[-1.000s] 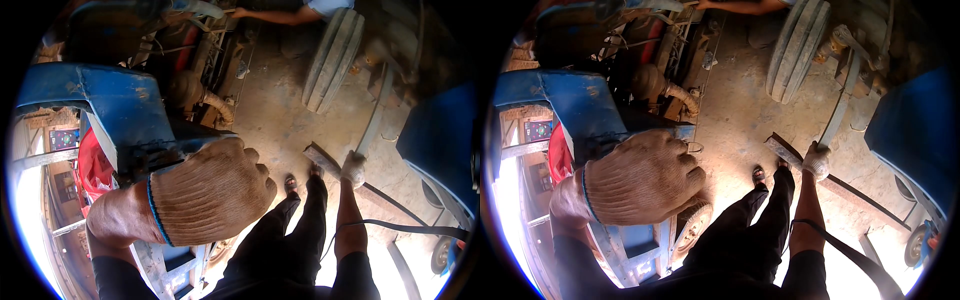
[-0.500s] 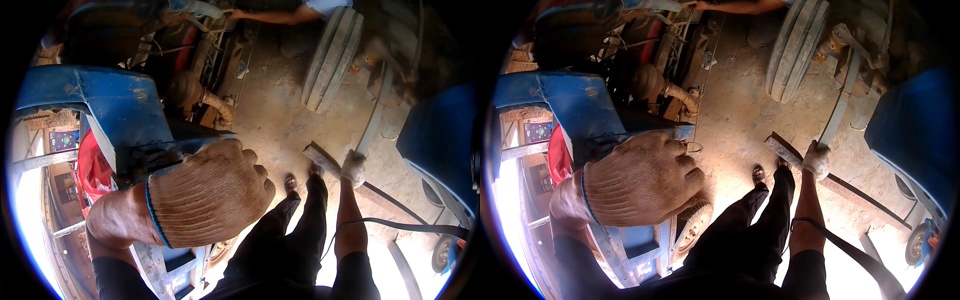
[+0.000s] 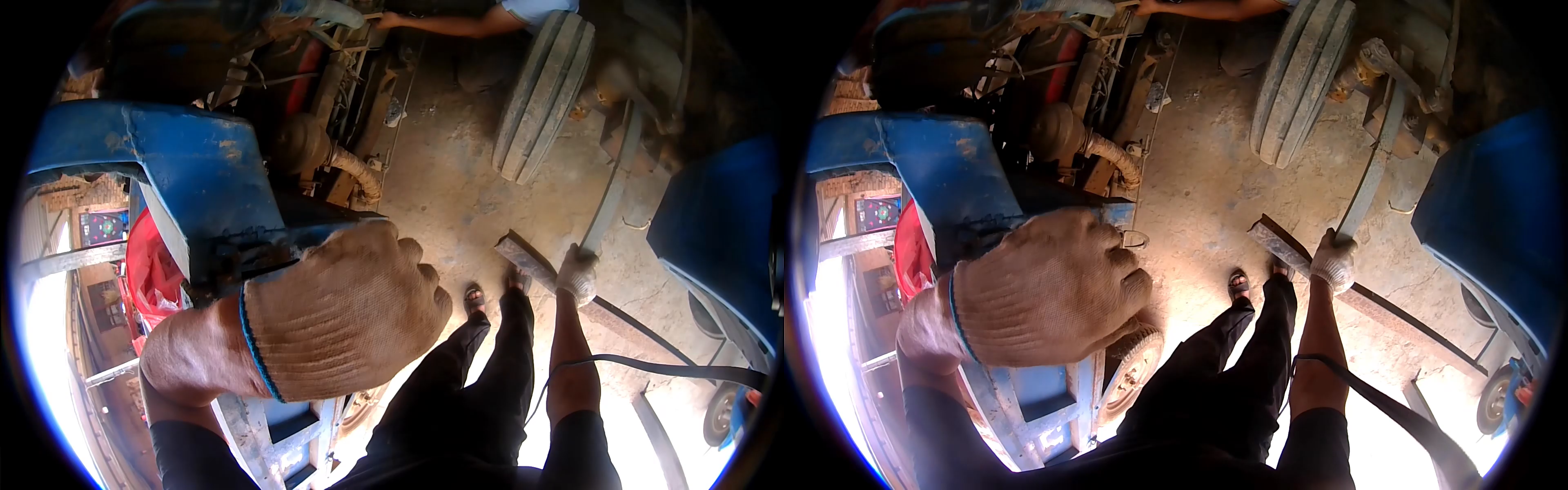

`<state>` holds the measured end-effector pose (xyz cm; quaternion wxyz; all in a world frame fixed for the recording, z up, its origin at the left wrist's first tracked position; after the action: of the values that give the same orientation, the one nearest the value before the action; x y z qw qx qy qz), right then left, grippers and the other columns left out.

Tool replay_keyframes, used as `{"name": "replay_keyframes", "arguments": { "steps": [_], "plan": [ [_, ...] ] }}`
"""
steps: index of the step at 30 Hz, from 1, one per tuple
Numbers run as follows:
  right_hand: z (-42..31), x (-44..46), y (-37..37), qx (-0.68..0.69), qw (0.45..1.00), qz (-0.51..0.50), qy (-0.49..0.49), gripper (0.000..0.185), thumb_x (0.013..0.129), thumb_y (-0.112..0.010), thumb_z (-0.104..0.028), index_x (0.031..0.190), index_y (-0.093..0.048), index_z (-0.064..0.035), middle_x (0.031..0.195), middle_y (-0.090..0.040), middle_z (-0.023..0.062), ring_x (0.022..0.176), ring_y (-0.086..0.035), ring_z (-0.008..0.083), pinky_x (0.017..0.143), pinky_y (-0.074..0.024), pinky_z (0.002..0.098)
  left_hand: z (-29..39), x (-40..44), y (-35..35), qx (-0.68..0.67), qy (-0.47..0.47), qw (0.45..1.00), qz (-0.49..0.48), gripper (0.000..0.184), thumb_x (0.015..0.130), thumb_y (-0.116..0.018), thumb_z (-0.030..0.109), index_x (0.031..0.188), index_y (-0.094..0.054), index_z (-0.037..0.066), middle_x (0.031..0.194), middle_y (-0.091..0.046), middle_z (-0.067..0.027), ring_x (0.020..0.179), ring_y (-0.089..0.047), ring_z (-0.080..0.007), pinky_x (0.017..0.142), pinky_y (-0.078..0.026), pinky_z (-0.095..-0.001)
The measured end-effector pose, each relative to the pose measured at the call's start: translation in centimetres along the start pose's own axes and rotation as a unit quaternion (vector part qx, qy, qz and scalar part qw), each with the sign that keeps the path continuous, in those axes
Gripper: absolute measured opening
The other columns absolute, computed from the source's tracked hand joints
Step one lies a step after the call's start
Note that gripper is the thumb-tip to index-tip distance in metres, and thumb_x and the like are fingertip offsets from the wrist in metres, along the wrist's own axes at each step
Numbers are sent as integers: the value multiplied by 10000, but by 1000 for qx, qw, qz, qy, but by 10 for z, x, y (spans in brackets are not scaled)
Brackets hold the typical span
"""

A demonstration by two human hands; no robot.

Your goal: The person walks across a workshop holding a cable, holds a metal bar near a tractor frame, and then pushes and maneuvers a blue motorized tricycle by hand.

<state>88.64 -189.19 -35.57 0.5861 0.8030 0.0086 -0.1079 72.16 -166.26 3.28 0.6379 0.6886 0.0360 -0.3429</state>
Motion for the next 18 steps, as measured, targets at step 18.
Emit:
{"name": "replay_keyframes", "arguments": {
  "steps": [18],
  "plan": [
    [-2, 3, -3, -30, 998, -48, -5, 694, 805, -509, -636, 1033, -653, 3, 1027, -682, 224, 924, -678, 391, 791, -530, 504, -19, -65, 27, -34, 249, 941, 225, 200, 848, -601, 221, 887, -634, 27, 790, -636, -148, 762, -638, -302, 716, -521, -407]
  ]
}}
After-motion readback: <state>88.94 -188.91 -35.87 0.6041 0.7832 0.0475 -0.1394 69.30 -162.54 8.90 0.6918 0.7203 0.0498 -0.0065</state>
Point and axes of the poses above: each hand's wrist, its own x-axis towards the middle knuckle, its own y-axis out of the back of the hand, z = x × y, the point moved 9 cm from there along x, towards the middle knuckle
